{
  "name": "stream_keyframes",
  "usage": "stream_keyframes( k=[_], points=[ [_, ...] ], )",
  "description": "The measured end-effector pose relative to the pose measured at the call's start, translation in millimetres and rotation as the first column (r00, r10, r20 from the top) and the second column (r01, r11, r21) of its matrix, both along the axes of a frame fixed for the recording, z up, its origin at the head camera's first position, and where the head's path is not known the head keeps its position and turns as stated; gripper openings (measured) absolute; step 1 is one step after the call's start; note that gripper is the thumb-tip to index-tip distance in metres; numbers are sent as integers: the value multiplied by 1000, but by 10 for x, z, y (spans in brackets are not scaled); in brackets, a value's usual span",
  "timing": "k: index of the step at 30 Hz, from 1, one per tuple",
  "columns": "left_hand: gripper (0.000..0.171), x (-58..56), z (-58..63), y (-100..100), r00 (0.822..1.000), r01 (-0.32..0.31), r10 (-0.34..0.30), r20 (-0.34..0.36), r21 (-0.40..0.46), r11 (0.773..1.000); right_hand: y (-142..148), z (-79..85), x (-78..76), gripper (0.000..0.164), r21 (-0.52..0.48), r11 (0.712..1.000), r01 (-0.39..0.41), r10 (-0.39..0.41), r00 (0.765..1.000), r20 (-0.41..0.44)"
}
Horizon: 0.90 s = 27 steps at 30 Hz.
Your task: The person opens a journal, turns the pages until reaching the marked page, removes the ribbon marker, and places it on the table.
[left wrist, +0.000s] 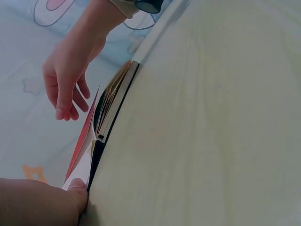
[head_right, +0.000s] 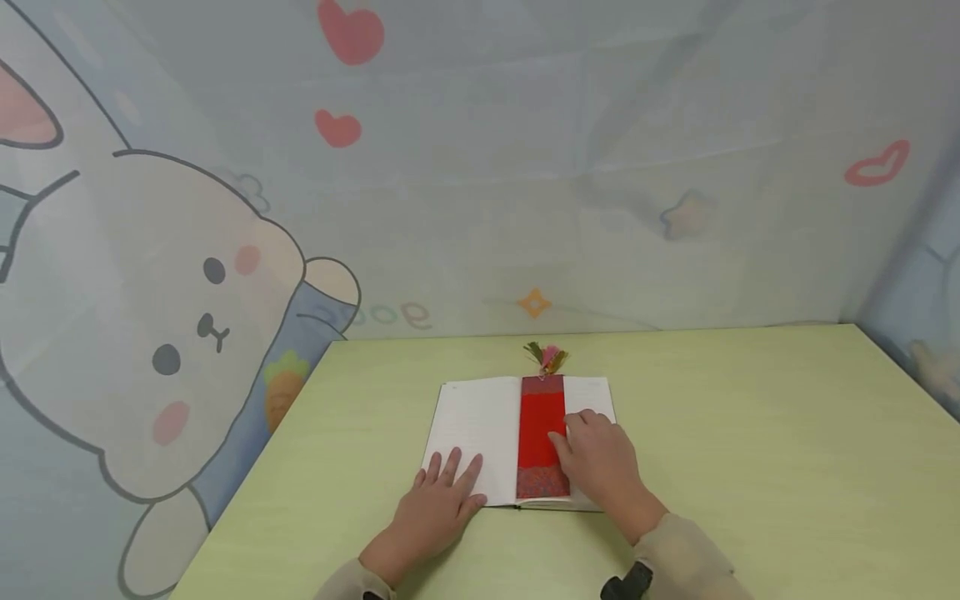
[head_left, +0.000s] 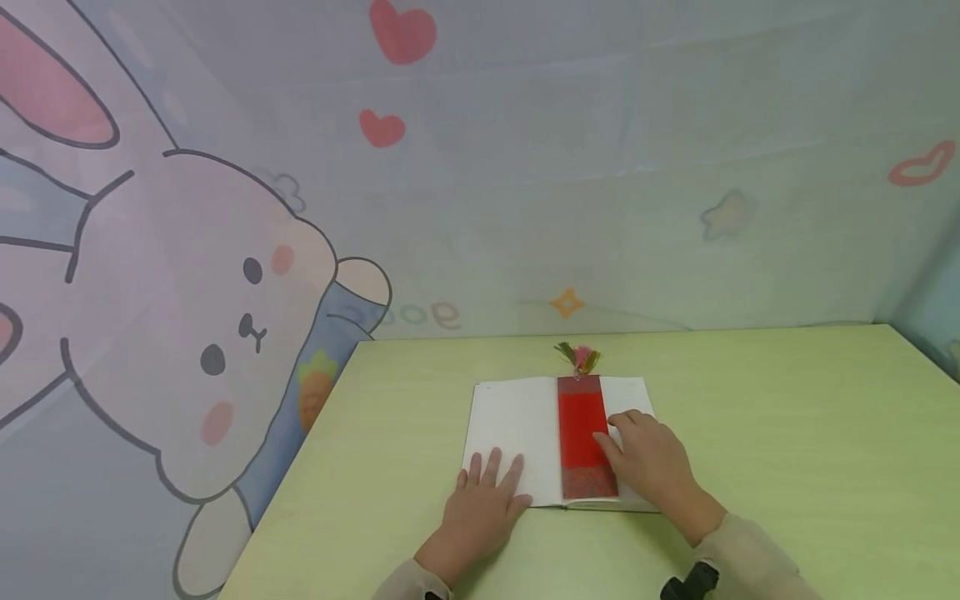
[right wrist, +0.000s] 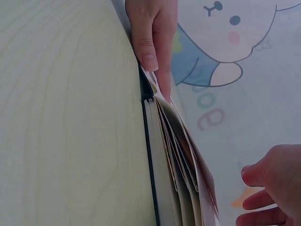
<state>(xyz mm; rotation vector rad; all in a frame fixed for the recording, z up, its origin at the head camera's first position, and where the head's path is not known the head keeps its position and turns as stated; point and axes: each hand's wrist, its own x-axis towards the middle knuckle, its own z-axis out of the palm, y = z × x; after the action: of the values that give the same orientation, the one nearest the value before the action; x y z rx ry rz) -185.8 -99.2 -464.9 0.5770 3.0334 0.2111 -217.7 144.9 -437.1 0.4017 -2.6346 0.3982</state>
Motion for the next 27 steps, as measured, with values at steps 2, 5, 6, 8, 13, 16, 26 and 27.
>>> stream_keyframes(
  k=[2,5,6,8,13,16,26,27],
  points=[
    [55,-2,1,1,1000,1,-1,-3,-5,1000,-11,-8,-25,30,-6,1000,20,-19,1000,18],
    [56,-13,-16,5,1000,3,-3,-3,-17,1000,-34,-5,-60,33,-8,999,50,-50,997,59],
    [56,-17,-27,6,1000,2,-2,-2,-21,1000,-43,-2,-73,35,-4,998,64,-64,994,90],
    [56,-21,-42,13,1000,4,-4,-5,-30,1000,-67,12,-91,39,-3,996,89,-88,984,155],
    [56,-8,-27,29,1000,5,-6,-22,-52,999,-132,32,-133,50,-17,991,133,-123,953,276],
    [55,7,-16,36,1000,2,-4,-30,-59,998,-161,23,-165,53,-20,988,156,-142,942,303],
    [54,31,36,47,1000,-7,4,-30,-91,996,-234,-58,-272,49,-32,974,223,-197,911,362],
    [54,28,33,47,1000,-7,5,-26,-95,995,-242,-60,-277,48,-40,973,227,-197,910,364]
  ],
)
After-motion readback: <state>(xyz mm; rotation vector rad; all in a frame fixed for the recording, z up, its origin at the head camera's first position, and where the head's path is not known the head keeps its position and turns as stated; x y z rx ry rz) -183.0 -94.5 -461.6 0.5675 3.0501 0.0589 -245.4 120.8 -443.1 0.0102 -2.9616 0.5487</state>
